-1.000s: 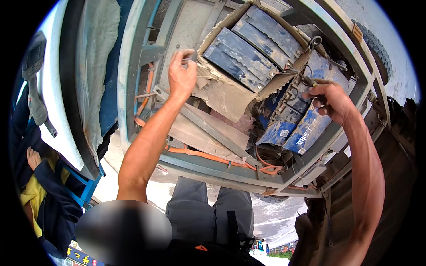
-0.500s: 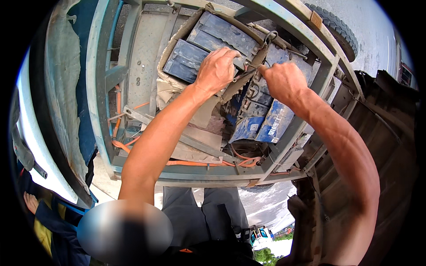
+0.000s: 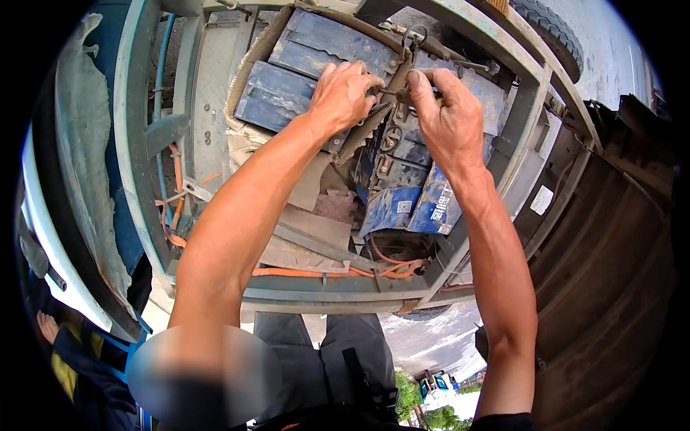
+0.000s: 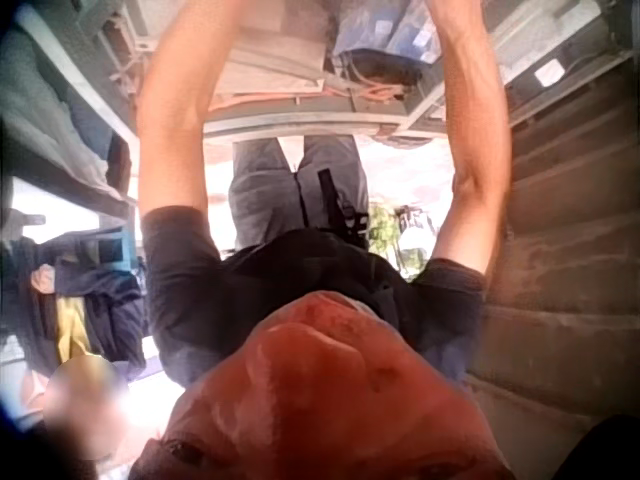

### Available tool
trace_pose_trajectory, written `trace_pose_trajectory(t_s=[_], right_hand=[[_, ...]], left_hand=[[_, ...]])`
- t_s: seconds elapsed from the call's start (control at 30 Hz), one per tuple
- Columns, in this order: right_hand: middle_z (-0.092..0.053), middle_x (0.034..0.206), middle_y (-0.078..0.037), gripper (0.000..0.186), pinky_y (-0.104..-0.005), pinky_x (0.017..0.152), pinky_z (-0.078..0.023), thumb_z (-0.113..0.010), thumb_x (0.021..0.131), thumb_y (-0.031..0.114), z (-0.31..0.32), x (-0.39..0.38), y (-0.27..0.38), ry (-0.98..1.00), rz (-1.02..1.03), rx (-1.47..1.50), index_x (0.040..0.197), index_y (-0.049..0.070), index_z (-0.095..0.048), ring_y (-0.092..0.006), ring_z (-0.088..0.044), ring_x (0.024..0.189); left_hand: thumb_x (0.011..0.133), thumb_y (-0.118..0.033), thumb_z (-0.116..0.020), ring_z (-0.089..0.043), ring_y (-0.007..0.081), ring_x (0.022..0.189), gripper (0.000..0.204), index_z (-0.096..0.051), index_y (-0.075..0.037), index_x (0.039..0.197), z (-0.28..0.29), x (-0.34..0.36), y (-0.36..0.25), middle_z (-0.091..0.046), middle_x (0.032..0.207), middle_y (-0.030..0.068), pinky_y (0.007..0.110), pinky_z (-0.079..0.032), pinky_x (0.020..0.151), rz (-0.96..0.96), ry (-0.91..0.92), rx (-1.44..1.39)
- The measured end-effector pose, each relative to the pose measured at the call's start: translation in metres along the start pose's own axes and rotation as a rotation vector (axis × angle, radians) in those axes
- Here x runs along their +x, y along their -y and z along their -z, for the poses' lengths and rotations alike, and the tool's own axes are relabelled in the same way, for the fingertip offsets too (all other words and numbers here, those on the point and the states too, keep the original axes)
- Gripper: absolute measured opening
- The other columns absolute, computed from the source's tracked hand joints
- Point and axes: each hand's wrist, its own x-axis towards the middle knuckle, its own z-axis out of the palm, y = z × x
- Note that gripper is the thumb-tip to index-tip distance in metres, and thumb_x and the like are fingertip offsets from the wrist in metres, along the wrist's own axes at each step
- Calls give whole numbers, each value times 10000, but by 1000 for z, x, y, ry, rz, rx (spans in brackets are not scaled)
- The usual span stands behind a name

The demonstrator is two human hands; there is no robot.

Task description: The person uses a power drill to remove bolts from a metal frame on a three-wheeled vehicle. They then use a screwdriver to disconnect wires from the battery terminals and remove a battery unit from the compartment.

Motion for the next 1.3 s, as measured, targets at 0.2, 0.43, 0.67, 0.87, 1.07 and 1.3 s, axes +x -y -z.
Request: trace_pose_trajectory(t_s=[0.2,0.43,0.67,0.87,1.07,1.3], right_hand=[[-676,948,-114,238,-453,828,-558,-752,936,61,11,-11,20,113,-54,-48,1172,79,-731,-339,-678,921],[-713,1040,-77,316,-412,797,-564,-806,900,78,-6,-18,10,-88,201,-9,1201,94,-711,-284,-713,883],[-721,991,-91,244,-398,796,-566,-795,908,87,-2,-13,9,-178,329,-81,1138,78,-713,-281,-709,929],[-722,1020,-90,256,-409,765,-557,-793,895,74,0,-14,1,-61,26,23,1139,92,-718,-294,-712,914],[-718,1033,-72,323,-397,806,-544,-805,883,65,9,-19,3,30,108,-50,1193,109,-724,-291,-690,889],[-713,1050,-70,320,-415,802,-570,-808,893,81,10,-17,14,-58,274,-83,1201,116,-727,-295,-708,963]], left_hand=[[902,-197,-757,-674,316,1047,255,-817,-194,1149,3,3,7,-684,1074,120,456,-443,969,-20,15,35],[924,-240,-764,-691,308,1026,185,-817,-161,1083,-1,3,7,-688,1037,110,462,-441,941,-50,-15,17],[917,-219,-757,-679,314,1021,195,-809,-155,1094,-6,1,9,-676,1024,105,471,-443,936,-44,-39,1],[920,-229,-763,-670,327,1034,207,-811,-148,1103,-3,4,6,-691,1044,103,484,-451,976,13,24,-37],[914,-238,-787,-666,335,1023,226,-809,-133,1112,1,2,6,-690,1044,106,486,-450,967,7,-7,-24],[906,-257,-777,-679,313,1011,192,-818,-157,1066,-1,4,7,-696,1055,104,463,-436,953,6,-4,-19]])
